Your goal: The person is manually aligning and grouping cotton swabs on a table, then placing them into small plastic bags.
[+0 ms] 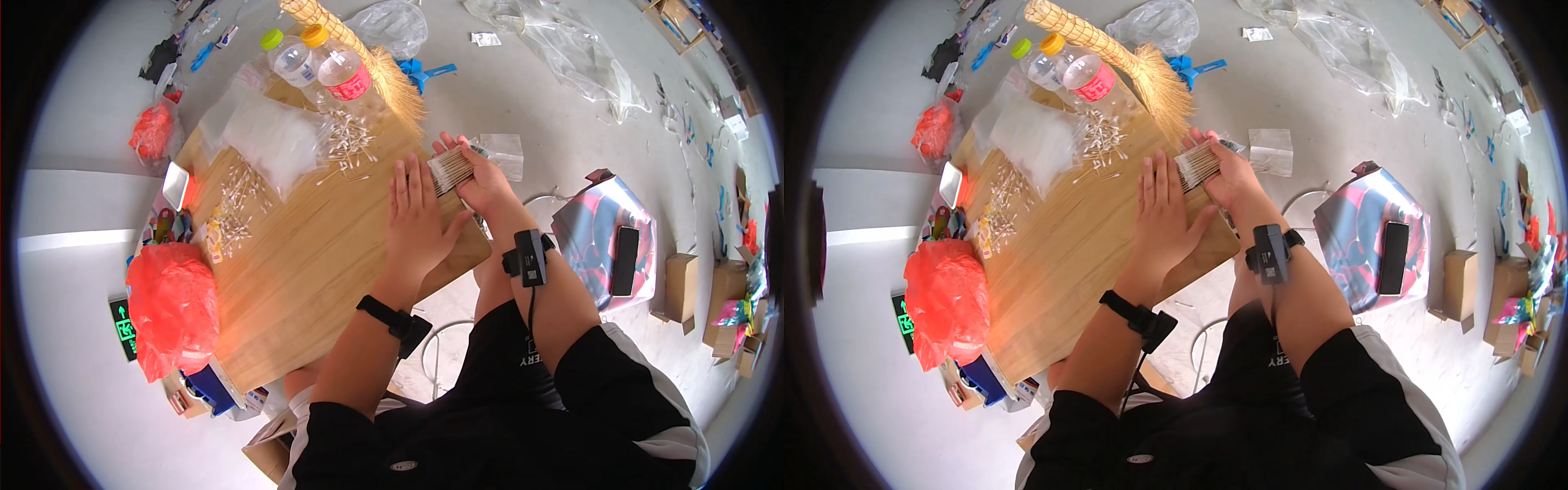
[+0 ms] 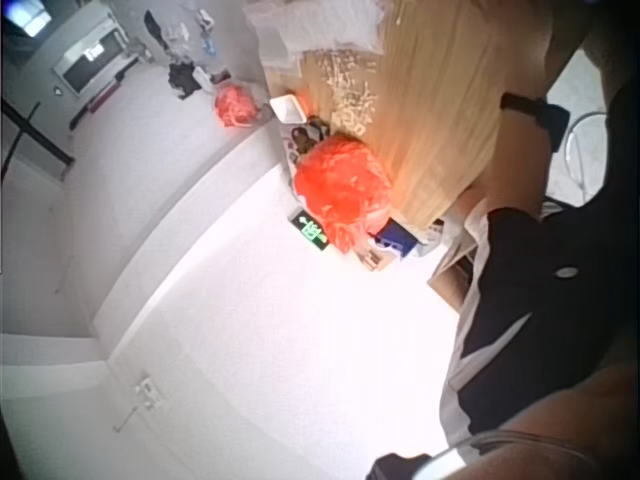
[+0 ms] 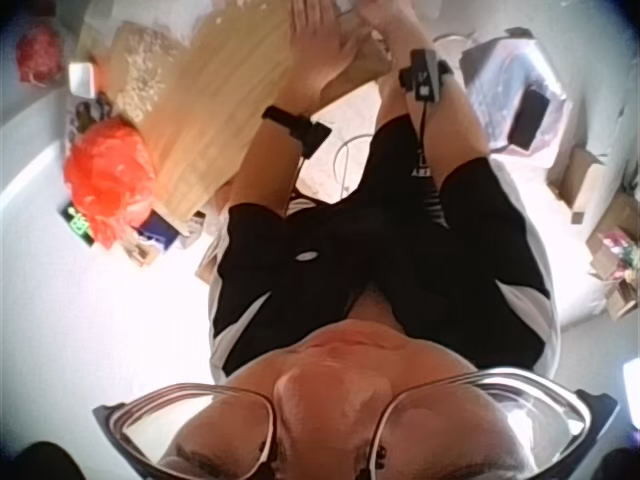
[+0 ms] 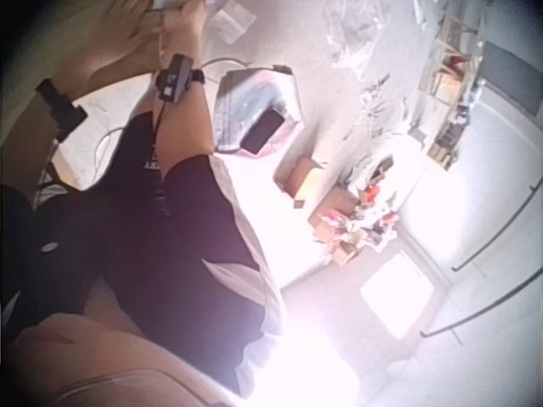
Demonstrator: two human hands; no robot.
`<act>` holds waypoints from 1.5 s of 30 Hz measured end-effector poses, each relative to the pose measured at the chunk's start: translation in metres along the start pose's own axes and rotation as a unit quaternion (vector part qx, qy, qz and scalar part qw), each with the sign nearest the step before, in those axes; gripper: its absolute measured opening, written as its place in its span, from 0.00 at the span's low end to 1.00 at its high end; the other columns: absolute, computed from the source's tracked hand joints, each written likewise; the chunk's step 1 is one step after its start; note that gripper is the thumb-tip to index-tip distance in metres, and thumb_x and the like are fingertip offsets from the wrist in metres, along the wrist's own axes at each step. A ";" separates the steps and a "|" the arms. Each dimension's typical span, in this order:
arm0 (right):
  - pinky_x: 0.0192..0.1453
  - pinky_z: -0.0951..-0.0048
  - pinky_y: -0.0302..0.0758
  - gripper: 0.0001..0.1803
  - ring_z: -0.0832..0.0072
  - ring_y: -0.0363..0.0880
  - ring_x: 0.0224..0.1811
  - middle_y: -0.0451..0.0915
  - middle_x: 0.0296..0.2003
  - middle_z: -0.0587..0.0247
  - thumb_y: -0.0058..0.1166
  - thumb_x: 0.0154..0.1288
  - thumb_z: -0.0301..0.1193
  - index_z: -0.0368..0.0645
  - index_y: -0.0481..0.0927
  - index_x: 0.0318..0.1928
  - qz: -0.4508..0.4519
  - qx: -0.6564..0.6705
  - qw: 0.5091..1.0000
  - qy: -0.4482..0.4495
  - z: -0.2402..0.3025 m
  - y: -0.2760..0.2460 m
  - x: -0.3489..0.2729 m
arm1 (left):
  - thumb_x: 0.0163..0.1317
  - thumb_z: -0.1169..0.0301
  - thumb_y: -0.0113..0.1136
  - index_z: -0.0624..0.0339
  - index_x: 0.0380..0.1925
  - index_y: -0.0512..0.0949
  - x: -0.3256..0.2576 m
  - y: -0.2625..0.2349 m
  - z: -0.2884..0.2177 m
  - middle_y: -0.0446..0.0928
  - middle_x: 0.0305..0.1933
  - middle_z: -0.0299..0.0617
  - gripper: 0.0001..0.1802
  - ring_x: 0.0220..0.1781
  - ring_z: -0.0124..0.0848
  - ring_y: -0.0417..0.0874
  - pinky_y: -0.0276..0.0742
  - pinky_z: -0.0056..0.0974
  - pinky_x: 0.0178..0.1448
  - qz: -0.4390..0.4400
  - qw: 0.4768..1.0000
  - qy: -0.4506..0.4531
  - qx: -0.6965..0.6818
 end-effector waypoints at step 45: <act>0.67 0.53 0.74 0.11 0.58 0.76 0.64 0.79 0.58 0.56 0.35 0.83 0.34 0.45 0.71 0.48 -0.004 0.005 0.996 -0.091 -0.001 0.010 0.000 | 0.75 0.34 0.20 0.69 0.77 0.49 0.041 0.023 -0.015 0.45 0.83 0.56 0.49 0.85 0.46 0.41 0.34 0.48 0.85 -0.245 0.673 -0.113 -0.689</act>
Point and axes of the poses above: each hand's wrist, its own x-axis towards the middle knuckle, its own y-axis out of the palm, z = x × y, the point moved 3 cm from there along x, towards the middle knuckle
